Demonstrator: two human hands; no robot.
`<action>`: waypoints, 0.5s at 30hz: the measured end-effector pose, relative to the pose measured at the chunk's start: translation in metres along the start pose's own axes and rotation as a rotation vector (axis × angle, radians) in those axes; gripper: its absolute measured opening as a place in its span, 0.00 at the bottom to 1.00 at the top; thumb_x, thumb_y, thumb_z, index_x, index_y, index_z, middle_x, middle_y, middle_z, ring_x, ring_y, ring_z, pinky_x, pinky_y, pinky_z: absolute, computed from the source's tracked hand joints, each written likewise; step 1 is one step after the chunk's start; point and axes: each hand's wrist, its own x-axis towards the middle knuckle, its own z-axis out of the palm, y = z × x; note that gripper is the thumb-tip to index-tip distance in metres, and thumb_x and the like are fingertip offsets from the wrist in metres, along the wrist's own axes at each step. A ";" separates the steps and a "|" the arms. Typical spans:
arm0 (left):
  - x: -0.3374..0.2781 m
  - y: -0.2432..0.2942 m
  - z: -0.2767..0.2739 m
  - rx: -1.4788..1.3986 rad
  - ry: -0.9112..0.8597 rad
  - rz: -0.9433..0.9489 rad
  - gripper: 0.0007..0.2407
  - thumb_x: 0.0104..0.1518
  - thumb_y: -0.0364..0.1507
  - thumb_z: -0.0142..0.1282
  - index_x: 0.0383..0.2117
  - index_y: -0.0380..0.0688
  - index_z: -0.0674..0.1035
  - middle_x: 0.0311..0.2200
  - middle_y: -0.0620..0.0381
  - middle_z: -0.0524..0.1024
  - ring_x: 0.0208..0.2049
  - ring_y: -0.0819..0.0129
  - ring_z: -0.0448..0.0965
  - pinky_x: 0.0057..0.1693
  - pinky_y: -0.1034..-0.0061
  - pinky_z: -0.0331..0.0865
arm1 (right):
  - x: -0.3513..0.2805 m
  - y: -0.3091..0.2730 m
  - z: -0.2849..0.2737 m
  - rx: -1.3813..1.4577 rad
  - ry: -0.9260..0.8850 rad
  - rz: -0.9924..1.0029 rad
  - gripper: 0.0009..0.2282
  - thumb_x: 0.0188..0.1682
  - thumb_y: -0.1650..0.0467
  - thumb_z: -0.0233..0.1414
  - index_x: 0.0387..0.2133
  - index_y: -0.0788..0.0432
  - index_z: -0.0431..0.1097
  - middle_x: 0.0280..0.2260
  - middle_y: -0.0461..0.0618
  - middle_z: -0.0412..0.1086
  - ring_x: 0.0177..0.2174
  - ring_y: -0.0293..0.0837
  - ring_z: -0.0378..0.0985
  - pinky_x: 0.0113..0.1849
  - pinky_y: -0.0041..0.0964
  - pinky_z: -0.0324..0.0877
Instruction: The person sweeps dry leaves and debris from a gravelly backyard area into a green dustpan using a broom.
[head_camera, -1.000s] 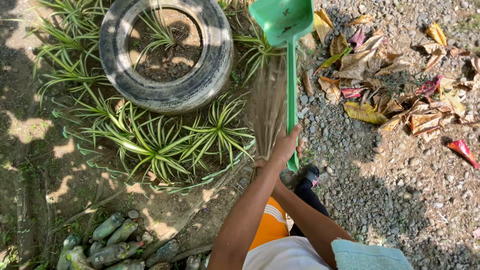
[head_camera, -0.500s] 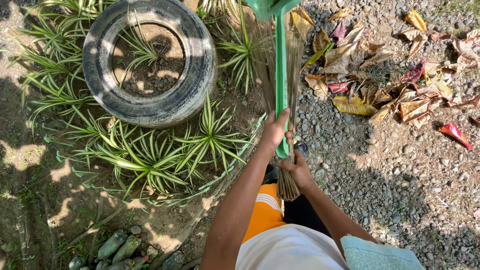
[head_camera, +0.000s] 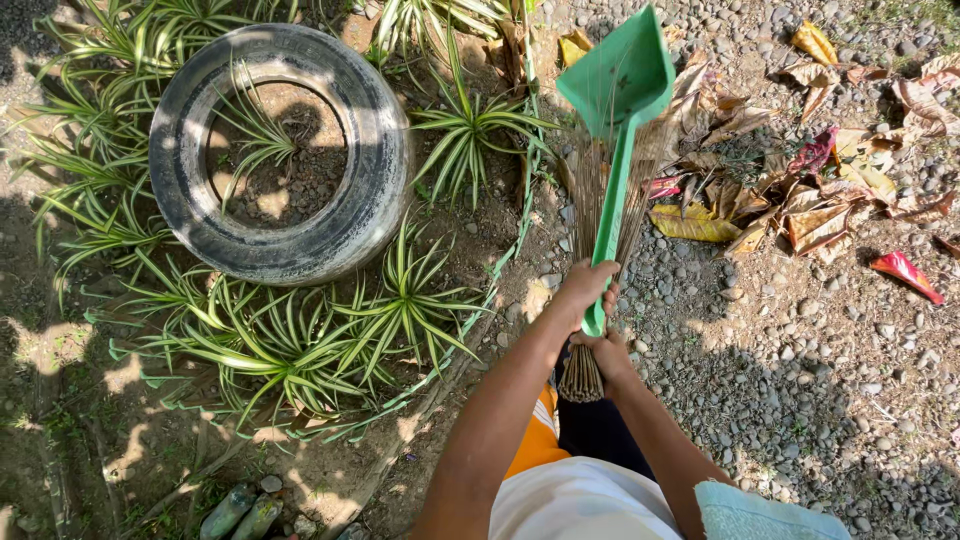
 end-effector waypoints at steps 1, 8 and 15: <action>0.002 -0.010 0.002 0.016 0.017 -0.001 0.10 0.63 0.31 0.53 0.43 0.39 0.69 0.23 0.58 0.70 0.17 0.77 0.68 0.21 0.80 0.66 | -0.002 0.007 -0.008 0.034 -0.046 0.053 0.18 0.39 0.75 0.57 0.43 0.63 0.62 0.26 0.57 0.72 0.21 0.52 0.78 0.23 0.48 0.76; 0.014 0.017 0.019 0.085 0.109 0.035 0.10 0.62 0.31 0.51 0.45 0.41 0.69 0.21 0.61 0.69 0.15 0.78 0.67 0.21 0.79 0.65 | 0.096 0.020 -0.069 -0.100 -0.280 0.216 0.13 0.43 0.73 0.58 0.37 0.73 0.69 0.26 0.62 0.73 0.20 0.55 0.79 0.25 0.48 0.78; -0.005 0.075 0.027 0.181 0.160 0.088 0.13 0.63 0.32 0.52 0.48 0.38 0.70 0.22 0.59 0.70 0.16 0.77 0.66 0.20 0.78 0.65 | 0.122 -0.029 -0.056 0.001 0.385 -0.225 0.20 0.38 0.77 0.59 0.43 0.61 0.59 0.33 0.55 0.70 0.28 0.50 0.78 0.29 0.46 0.75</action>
